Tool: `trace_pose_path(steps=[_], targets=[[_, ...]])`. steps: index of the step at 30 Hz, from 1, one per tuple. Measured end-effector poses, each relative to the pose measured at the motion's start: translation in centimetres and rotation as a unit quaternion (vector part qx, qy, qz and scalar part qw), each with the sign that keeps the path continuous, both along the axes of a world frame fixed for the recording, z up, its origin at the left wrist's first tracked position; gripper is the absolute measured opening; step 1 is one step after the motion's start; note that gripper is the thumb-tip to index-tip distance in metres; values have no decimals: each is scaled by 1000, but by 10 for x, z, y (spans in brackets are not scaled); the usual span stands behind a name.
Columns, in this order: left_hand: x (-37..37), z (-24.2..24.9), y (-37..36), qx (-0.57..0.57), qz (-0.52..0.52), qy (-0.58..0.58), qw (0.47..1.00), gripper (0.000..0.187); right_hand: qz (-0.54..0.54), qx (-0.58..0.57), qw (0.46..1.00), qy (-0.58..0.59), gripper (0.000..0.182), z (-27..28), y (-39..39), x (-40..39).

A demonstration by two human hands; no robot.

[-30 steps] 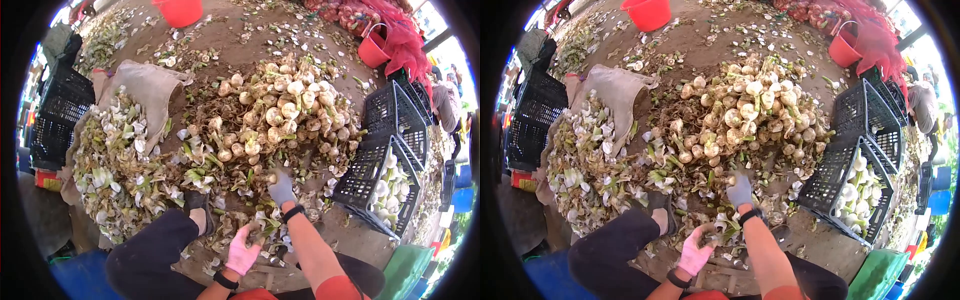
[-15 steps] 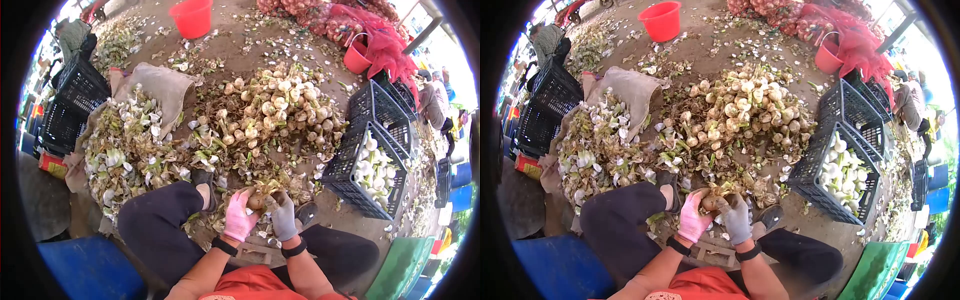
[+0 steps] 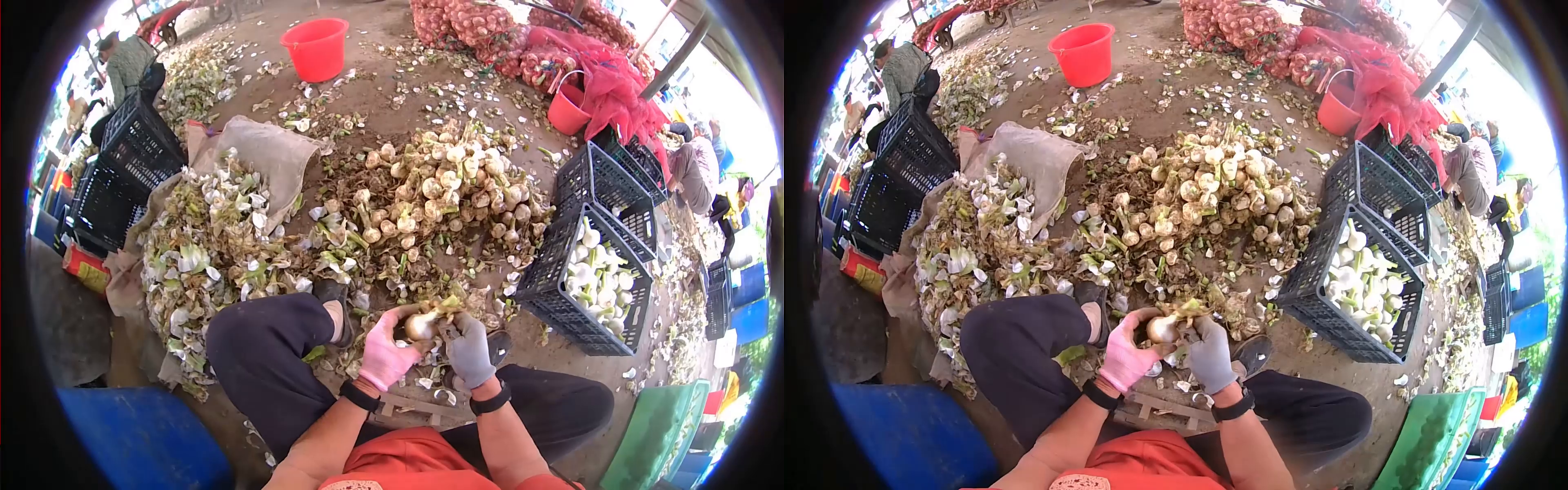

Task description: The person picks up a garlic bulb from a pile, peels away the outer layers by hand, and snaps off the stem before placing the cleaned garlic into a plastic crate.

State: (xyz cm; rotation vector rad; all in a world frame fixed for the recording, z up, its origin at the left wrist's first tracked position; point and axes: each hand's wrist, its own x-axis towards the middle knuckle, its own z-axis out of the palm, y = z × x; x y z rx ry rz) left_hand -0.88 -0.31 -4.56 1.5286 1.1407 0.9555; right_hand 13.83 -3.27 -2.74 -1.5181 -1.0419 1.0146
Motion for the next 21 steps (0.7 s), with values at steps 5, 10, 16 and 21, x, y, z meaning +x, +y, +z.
trace_pose_path(steps=[5, 10, 16, 21], targets=[[-8, -22, -1, -298, -21, -380, 875, 48, -37, 42, 998, 21, 12, 7, -4, 2], [-7, -1, 3, -445, -74, -461, 764, 50, 0, -61, 989, 132, 30, 5, -5, 14], [-5, 0, 1, -470, -138, -444, 750, 44, -30, -18, 999, 5, 22, -5, 14, 35], [1, -1, -3, -521, -172, -531, 646, 52, -20, 38, 995, -85, 25, 4, 38, 43]])
